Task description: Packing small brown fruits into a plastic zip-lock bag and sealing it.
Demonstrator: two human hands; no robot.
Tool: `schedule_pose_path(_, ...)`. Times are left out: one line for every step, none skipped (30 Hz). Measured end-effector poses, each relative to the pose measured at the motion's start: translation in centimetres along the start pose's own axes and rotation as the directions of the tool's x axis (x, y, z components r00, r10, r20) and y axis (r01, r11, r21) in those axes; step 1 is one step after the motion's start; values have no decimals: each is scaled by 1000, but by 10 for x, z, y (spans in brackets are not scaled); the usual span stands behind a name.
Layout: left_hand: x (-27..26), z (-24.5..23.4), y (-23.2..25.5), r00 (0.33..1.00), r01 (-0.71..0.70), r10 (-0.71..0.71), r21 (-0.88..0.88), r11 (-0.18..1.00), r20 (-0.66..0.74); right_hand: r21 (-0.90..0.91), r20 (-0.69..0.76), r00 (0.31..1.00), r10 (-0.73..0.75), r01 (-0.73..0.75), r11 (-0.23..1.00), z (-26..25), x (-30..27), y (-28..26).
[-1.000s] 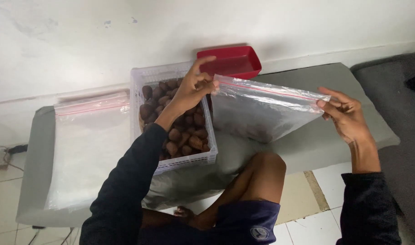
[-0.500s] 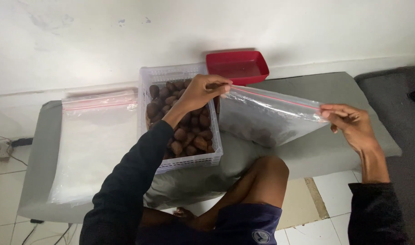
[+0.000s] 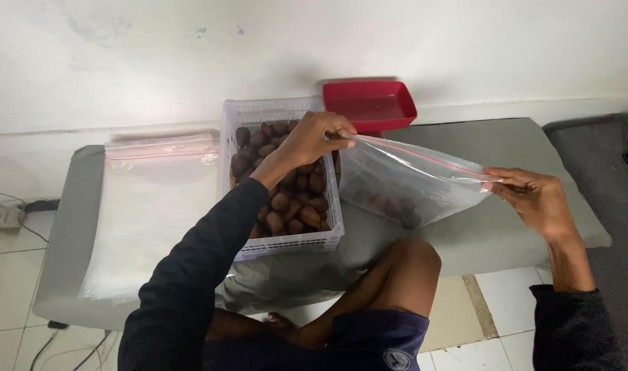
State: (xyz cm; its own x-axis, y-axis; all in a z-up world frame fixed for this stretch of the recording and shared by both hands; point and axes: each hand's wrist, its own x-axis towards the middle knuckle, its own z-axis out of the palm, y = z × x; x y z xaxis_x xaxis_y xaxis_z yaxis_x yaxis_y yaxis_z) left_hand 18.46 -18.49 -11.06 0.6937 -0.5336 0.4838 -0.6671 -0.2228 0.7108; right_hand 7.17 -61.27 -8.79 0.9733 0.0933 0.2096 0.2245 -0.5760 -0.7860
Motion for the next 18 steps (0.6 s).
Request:
schedule_pose_path(0, 1, 2, 1000, 0, 0, -1, 1000, -1, -1, 1, 1000, 0, 0, 1000, -2, 0, -1)
schedule_pose_path(0, 1, 4, 1000, -23, 23, -15, 1000, -22, -51, -13, 999, -32, 31, 998, -3, -1, -2)
schedule_pose_path(1, 2, 6, 998, -47, 46, -29, 998, -43, -100, -27, 998, -65, 62, 993, -4, -2, -3)
schedule_pose_path(1, 1, 6, 998, -47, 46, -29, 998, -41, -100, -28, 998, -64, 61, 993, -5, -3, -8)
schedule_pose_path(1, 0, 6, 996, -65, 62, -45, 997, -61, -120, -27, 1000, 5, -9, 993, -5, -4, -13)
schedule_pose_path(0, 1, 6, 994, -78, 72, -67, 995, -80, -142, -25, 996, 81, -84, 986, -6, -7, -18)
schedule_pose_path(0, -1, 7, 995, -74, 68, -73, 995, -77, -143, -23, 996, 88, -91, 986, -7, -6, -16)
schedule_pose_path(-1, -2, 8, 995, -71, 65, -81, 994, -73, -119, -1, 999, 37, -37, 992, -7, -7, -13)
schedule_pose_path(-3, -3, 9, 996, -68, 62, -89, 994, -69, -93, 19, 1000, -14, 16, 996, -7, -9, -11)
schedule_pose_path(-4, -4, 13, 996, -68, 62, -91, 994, -65, -92, 16, 1000, -11, 12, 996, -5, -11, -17)
schedule_pose_path(-4, -5, 18, 996, -87, 82, -122, 989, -46, -54, 3, 1000, 27, -27, 998, -4, -12, -23)
schedule_pose_path(-3, -6, 22, 994, -106, 103, -154, 982, -28, -16, -10, 998, 65, -66, 998, -3, -13, -30)
schedule_pose_path(-4, -7, 22, 994, -108, 105, -156, 982, -22, -15, -15, 998, 69, -69, 997, -6, -11, -16)
schedule_pose_path(-4, -6, 22, 998, -57, 60, -221, 974, 7, 15, -7, 998, 64, -64, 998, -10, -10, -2)
schedule_pose_path(-4, -5, 23, 999, -4, 16, -284, 959, 40, 45, 1, 998, 58, -58, 997, -15, -9, 13)
schedule_pose_path(-4, -3, 20, 999, -7, 20, -286, 958, 45, 45, -6, 998, 61, -61, 997, -14, -10, 16)
schedule_pose_path(-4, -1, 18, 999, 25, -13, -287, 958, 44, 69, -27, 997, 72, -70, 995, -14, -11, 19)
schedule_pose_path(-7, 0, 15, 998, 61, -52, -286, 956, 39, 96, -43, 996, 82, -77, 992, -12, -10, 22)
